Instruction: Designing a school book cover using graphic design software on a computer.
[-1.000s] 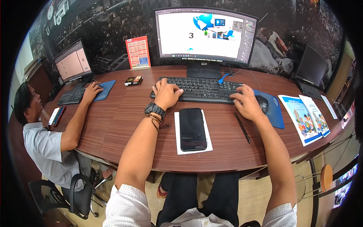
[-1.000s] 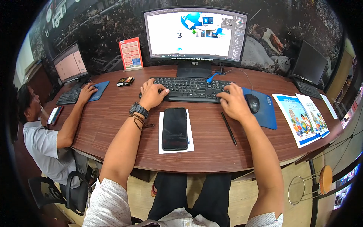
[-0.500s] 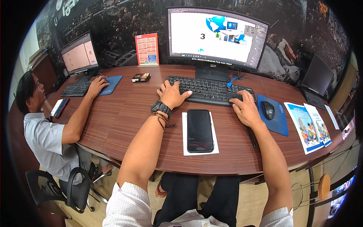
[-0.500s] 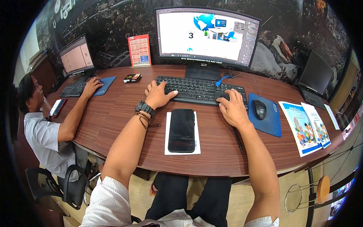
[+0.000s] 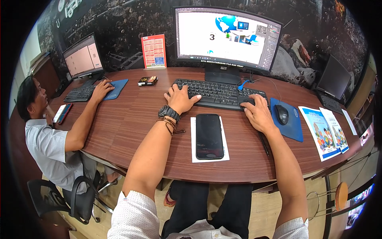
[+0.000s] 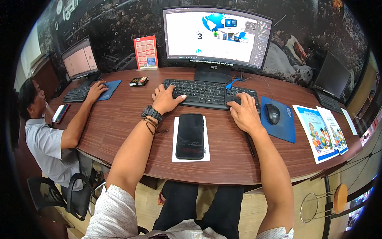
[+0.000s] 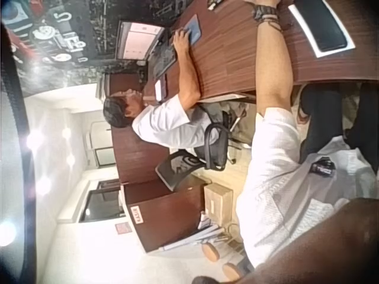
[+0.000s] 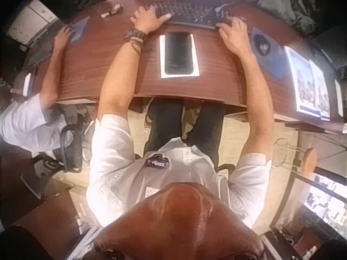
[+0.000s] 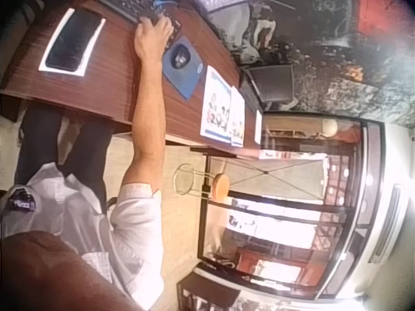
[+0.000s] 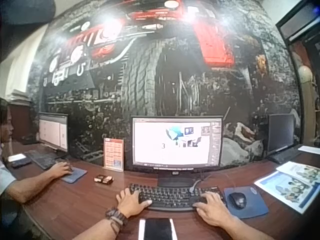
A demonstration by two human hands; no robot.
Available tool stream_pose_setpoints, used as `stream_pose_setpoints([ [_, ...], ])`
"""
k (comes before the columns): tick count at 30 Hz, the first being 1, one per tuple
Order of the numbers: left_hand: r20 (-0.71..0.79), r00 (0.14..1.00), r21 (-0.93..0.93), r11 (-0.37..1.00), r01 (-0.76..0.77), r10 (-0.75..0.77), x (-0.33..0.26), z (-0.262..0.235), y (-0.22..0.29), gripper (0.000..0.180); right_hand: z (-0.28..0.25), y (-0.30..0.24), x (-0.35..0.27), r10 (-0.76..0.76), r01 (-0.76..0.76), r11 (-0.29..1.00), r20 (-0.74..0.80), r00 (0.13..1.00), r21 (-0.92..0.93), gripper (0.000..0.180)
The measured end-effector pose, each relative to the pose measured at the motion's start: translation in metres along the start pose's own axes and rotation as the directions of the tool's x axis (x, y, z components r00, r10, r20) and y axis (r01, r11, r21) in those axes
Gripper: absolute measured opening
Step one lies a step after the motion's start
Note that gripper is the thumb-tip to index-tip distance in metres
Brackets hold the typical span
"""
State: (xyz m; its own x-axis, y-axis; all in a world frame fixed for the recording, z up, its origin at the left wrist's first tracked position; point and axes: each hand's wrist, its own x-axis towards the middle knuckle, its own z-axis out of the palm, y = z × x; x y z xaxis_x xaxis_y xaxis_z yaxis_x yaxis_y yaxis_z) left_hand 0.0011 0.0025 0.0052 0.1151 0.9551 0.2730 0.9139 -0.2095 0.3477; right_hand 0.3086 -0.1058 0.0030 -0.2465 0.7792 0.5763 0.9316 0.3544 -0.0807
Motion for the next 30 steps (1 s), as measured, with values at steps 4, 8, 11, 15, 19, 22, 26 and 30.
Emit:
stream_pose_setpoints([
  [4, -0.01, 1.0, -0.014, 1.0, -0.004, 0.004, 0.0, 0.0, -0.002, 0.085, -0.003, 0.0, 0.001, 0.038, -0.036, 0.998, -0.037, 0.999, 0.046, 0.024],
  [8, -0.006, 1.0, -0.003, 1.0, -0.003, 0.003, 0.001, 0.0, 0.001, 0.084, 0.0, 0.003, -0.001, 0.017, -0.014, 0.999, -0.052, 0.999, 0.046, 0.025],
  [11, -0.007, 1.0, -0.005, 1.0, -0.004, 0.004, 0.001, 0.0, 0.0, 0.084, 0.0, 0.001, -0.001, -0.021, 0.02, 1.0, -0.034, 0.999, -0.021, 0.025],
  [15, -0.011, 1.0, -0.006, 1.0, -0.001, 0.001, -0.001, -0.001, -0.003, 0.082, -0.009, 0.001, 0.002, 0.016, -0.014, 1.0, -0.066, 0.998, 0.022, 0.026],
  [19, -0.03, 1.0, -0.006, 1.0, 0.003, -0.003, 0.001, 0.002, 0.001, 0.08, -0.028, 0.055, -0.011, 0.239, -0.246, 0.969, -0.144, 0.96, -0.033, 0.025],
  [22, -0.032, 0.999, 0.003, 1.0, 0.007, -0.007, -0.001, 0.0, 0.001, 0.075, -0.034, 0.071, -0.027, 0.382, -0.399, 0.915, -0.179, 0.907, -0.067, 0.025],
  [26, -0.129, 0.991, -0.054, 0.998, 0.034, -0.041, 0.004, 0.004, -0.007, 0.042, -0.03, 0.074, -0.041, 0.443, -0.464, 0.885, -0.257, 0.859, -0.028, 0.026],
  [30, -0.187, 0.981, -0.054, 0.998, 0.039, -0.049, 0.008, 0.003, -0.013, 0.042, -0.03, 0.079, -0.042, 0.517, -0.523, 0.851, -0.238, 0.822, 0.042, 0.027],
])
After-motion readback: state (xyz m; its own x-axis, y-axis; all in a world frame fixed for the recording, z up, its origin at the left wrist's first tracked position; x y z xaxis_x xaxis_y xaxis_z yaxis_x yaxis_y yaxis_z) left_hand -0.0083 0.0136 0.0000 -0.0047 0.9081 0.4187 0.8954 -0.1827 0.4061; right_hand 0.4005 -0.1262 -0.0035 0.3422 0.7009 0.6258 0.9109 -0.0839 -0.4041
